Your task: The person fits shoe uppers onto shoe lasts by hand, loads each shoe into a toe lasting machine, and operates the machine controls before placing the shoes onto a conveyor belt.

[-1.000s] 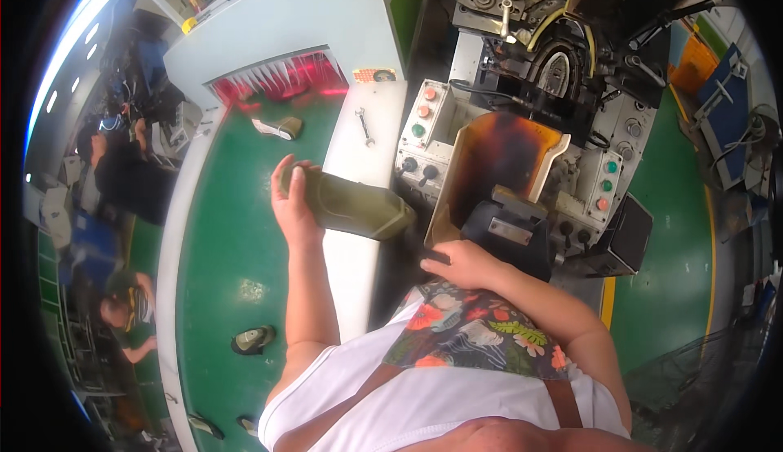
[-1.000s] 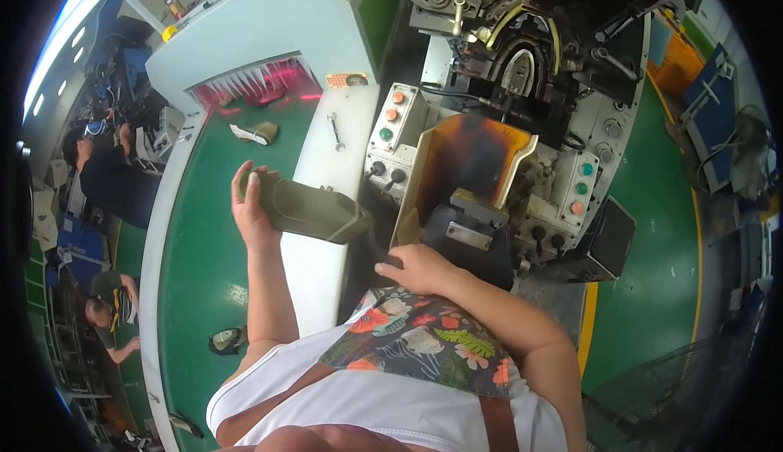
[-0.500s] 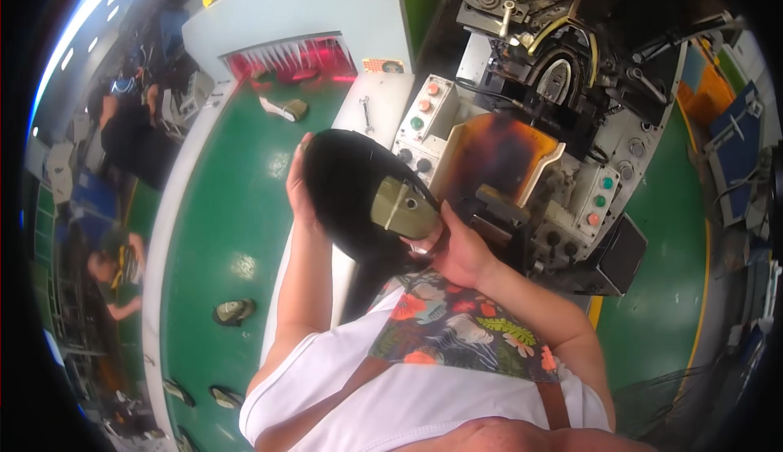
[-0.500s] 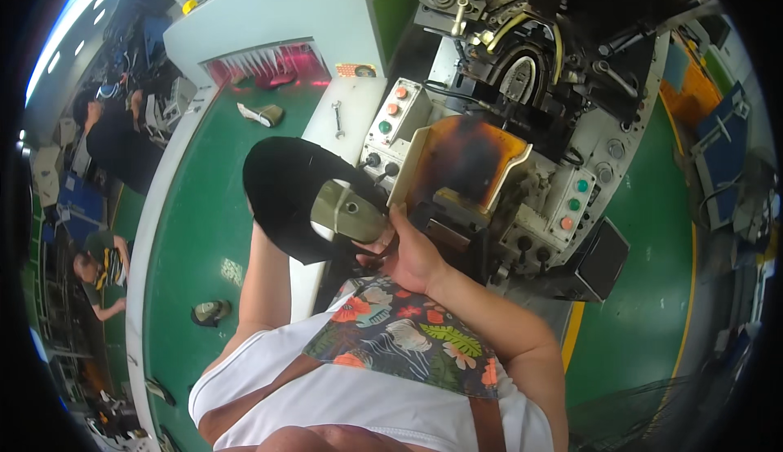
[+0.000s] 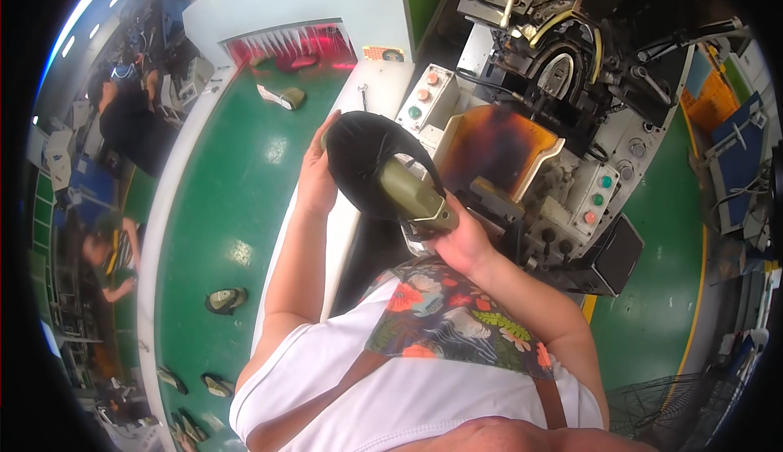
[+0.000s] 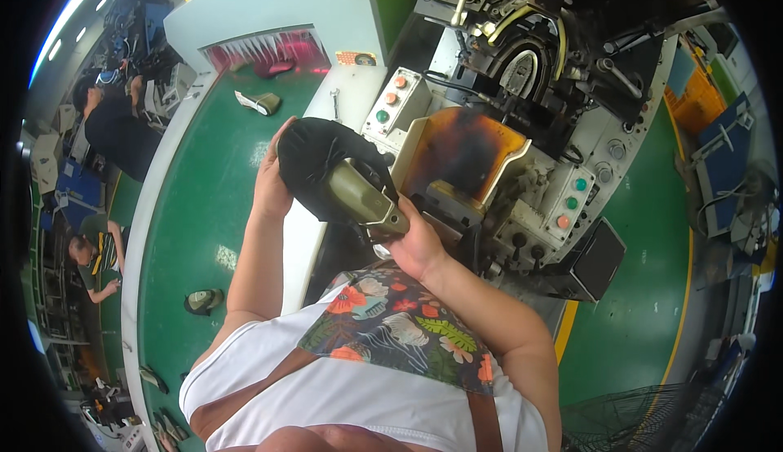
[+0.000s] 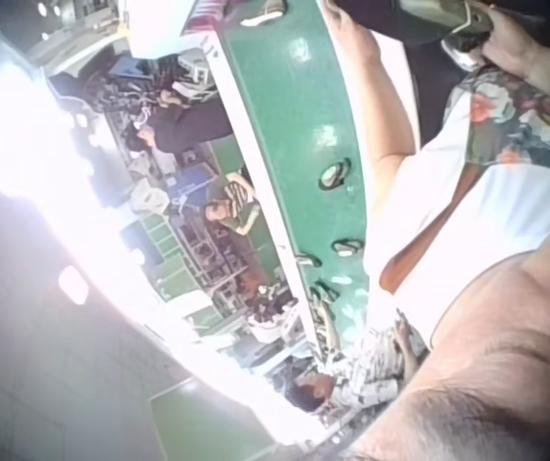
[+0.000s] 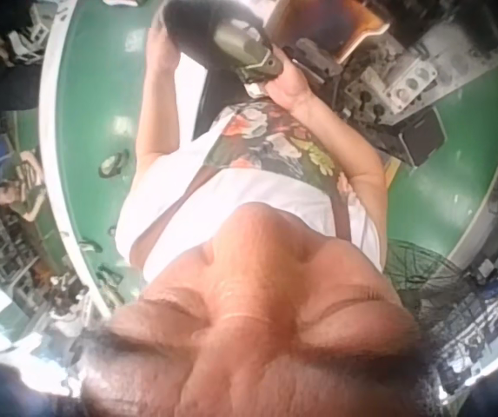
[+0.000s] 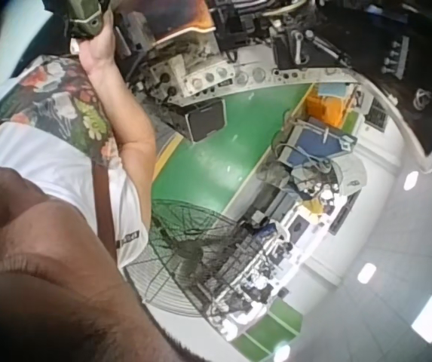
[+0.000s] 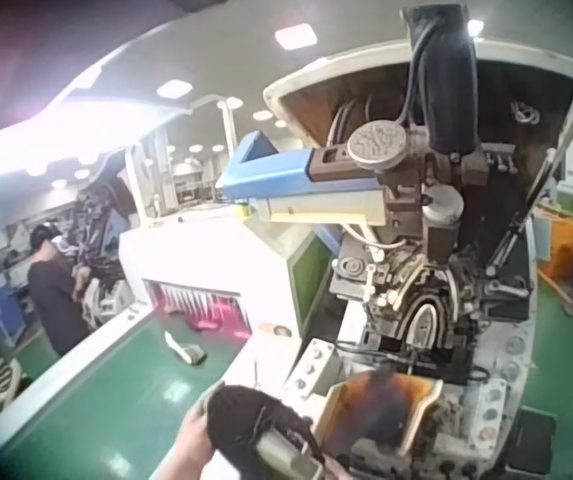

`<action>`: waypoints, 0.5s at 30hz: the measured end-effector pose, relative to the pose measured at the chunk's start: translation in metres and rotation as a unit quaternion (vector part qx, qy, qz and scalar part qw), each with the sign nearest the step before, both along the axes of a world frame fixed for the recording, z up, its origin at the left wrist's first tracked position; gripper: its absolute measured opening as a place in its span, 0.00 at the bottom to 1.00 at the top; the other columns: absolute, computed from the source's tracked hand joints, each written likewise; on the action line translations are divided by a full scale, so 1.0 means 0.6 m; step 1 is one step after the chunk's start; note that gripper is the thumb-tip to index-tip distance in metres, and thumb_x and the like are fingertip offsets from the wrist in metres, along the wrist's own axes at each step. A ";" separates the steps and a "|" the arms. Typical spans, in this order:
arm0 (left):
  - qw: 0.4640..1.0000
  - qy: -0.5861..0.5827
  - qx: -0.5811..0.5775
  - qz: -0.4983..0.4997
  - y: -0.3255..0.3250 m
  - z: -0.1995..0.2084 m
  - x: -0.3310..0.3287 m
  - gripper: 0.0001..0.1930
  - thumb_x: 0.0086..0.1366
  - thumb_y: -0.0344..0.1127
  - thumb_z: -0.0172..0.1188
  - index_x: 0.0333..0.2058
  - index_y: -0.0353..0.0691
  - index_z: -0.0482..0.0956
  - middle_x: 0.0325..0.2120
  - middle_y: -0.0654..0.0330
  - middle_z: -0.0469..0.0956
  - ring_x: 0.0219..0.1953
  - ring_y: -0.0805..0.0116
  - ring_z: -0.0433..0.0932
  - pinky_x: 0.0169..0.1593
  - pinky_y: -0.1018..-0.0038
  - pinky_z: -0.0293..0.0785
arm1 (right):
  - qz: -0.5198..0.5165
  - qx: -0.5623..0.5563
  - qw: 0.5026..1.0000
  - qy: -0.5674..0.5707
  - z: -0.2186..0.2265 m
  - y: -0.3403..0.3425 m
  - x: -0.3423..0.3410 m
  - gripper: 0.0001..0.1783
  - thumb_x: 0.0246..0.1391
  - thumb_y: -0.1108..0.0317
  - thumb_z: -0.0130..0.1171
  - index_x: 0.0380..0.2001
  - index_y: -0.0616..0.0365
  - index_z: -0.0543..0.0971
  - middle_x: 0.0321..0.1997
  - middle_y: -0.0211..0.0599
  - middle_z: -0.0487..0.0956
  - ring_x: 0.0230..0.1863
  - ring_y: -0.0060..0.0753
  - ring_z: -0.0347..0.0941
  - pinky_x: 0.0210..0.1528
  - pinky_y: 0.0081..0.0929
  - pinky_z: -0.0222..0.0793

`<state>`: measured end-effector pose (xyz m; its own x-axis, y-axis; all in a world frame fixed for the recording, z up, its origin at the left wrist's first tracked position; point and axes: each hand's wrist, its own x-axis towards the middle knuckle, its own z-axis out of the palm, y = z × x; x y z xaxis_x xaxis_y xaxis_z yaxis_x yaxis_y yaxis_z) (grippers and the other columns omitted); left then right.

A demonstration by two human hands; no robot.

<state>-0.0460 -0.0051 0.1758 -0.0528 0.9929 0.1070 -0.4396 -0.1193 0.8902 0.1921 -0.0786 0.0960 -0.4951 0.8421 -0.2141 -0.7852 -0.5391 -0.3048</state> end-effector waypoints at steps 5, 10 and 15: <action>0.998 0.054 -0.024 0.022 0.009 -0.012 -0.050 0.19 0.76 0.41 0.50 0.57 0.34 0.75 0.44 0.58 0.82 0.46 0.70 0.80 0.55 0.74 0.74 | -0.015 0.016 0.999 -0.033 -0.009 0.000 -0.010 0.21 0.72 0.56 0.44 0.61 0.52 0.71 0.56 0.33 0.76 0.51 0.30 0.72 0.48 0.27 0.68; 0.966 0.242 -0.049 0.076 -0.008 -0.005 -0.034 0.20 0.71 0.40 0.59 0.52 0.29 0.77 0.41 0.56 0.83 0.46 0.73 0.79 0.52 0.75 0.73 | -0.033 0.061 0.995 -0.074 -0.029 -0.004 -0.017 0.21 0.73 0.58 0.41 0.63 0.53 0.68 0.57 0.35 0.76 0.51 0.32 0.73 0.48 0.28 0.69; 0.934 0.337 -0.022 0.119 0.037 -0.057 -0.054 0.18 0.72 0.38 0.59 0.52 0.30 0.77 0.40 0.59 0.82 0.40 0.73 0.80 0.46 0.78 0.75 | -0.042 0.033 0.996 -0.075 -0.013 -0.020 -0.017 0.24 0.74 0.58 0.40 0.69 0.51 0.64 0.62 0.34 0.73 0.55 0.33 0.72 0.51 0.33 0.70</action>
